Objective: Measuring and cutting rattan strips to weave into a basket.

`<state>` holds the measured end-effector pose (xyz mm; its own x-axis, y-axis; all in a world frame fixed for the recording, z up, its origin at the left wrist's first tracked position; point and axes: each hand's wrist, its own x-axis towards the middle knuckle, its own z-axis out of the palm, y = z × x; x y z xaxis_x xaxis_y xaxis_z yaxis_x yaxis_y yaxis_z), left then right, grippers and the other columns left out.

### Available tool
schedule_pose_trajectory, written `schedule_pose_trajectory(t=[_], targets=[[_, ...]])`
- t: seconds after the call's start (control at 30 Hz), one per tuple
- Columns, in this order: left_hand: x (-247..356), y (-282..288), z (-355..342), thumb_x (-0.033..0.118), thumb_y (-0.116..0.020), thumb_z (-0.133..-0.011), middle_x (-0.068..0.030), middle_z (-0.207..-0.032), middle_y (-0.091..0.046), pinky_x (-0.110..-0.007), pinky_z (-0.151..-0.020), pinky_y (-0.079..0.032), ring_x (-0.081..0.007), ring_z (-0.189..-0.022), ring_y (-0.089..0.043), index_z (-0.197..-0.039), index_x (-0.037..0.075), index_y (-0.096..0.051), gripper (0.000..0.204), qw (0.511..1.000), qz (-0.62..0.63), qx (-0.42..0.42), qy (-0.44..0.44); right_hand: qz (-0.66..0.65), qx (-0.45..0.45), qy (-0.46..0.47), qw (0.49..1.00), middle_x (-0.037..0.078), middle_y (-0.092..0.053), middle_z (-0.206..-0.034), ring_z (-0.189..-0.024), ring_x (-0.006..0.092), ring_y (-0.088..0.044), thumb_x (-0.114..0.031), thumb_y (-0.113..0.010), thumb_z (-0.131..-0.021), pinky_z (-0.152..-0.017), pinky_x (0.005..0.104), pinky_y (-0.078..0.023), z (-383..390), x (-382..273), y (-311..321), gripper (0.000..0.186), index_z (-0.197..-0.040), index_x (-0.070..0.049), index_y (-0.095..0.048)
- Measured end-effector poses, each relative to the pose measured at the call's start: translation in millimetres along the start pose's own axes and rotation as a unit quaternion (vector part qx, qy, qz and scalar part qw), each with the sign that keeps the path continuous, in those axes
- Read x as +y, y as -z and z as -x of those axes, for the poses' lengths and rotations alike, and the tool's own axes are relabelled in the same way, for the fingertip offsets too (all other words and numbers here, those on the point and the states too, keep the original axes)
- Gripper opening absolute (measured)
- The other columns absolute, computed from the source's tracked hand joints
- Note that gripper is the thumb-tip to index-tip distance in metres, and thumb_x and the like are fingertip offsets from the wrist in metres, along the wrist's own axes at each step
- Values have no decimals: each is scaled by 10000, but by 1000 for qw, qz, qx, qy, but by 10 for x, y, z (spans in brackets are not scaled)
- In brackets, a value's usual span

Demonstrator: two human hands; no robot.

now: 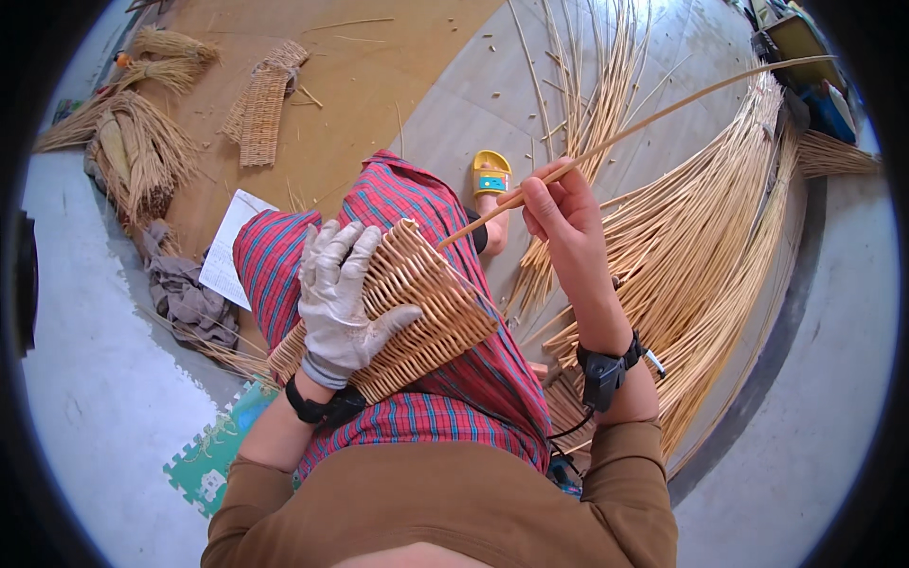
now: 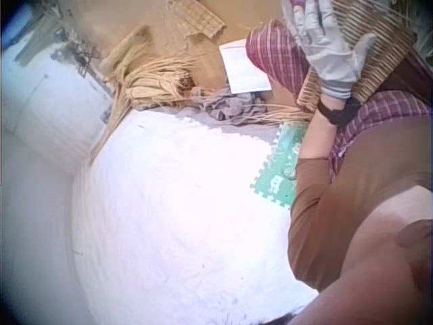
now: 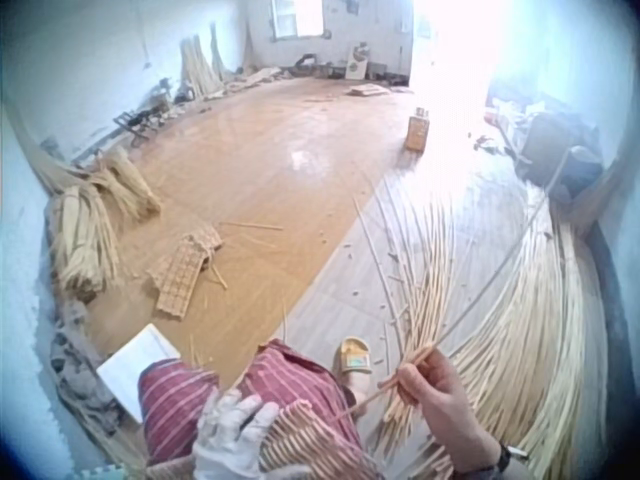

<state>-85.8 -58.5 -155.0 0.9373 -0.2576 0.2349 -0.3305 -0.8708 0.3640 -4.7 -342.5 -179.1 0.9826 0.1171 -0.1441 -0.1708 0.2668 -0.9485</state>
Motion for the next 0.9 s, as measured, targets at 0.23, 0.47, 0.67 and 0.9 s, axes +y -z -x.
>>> schedule_pose_trajectory(t=[0.23, 0.47, 0.67, 0.9], targets=[[30, 28, 2, 703, -798, -723, -139, -1301, -547, -530, -1138, -389, -365, -1277, -506, -1424, 94, -606, 948, 999, -20, 10, 36, 33, -38, -35, 998, 100, -740, -943, -604, 21, -419, -217, -547, -1103, -540, 184, -320, -88, 6, 6, 128, -1088, -90, -549], [23, -19, 121, 696, -833, -676, -114, -1154, -533, -434, -953, -483, -301, -1074, -538, -1418, 111, -627, 967, 998, -1, -4, 65, -21, -102, -117, 988, 8, -664, -862, -626, 44, -524, -175, -565, -1092, -544, 189, -365, 112, 156, -352, 120, -1135, -81, -502], [47, -23, 87, 669, -841, -689, -130, -1165, -542, -445, -978, -487, -323, -1088, -554, -1434, 97, -595, 972, 996, 28, -12, 83, -11, -19, -20, 1000, 17, -665, -896, -672, 47, -551, -179, -571, -1089, -546, 218, -413, 294, 629, -598, 135, -1116, -63, -506], [98, 47, 146, 533, -889, -738, -156, -1217, -559, -431, -1049, -467, -335, -1191, -563, -1411, 24, -586, 896, 984, 89, 99, 116, 14, -217, -35, 975, 21, -690, -954, -765, 54, -627, -246, -568, -1096, -645, 217, -505, 11, 285, -571, 276, -1291, -53, -535]])
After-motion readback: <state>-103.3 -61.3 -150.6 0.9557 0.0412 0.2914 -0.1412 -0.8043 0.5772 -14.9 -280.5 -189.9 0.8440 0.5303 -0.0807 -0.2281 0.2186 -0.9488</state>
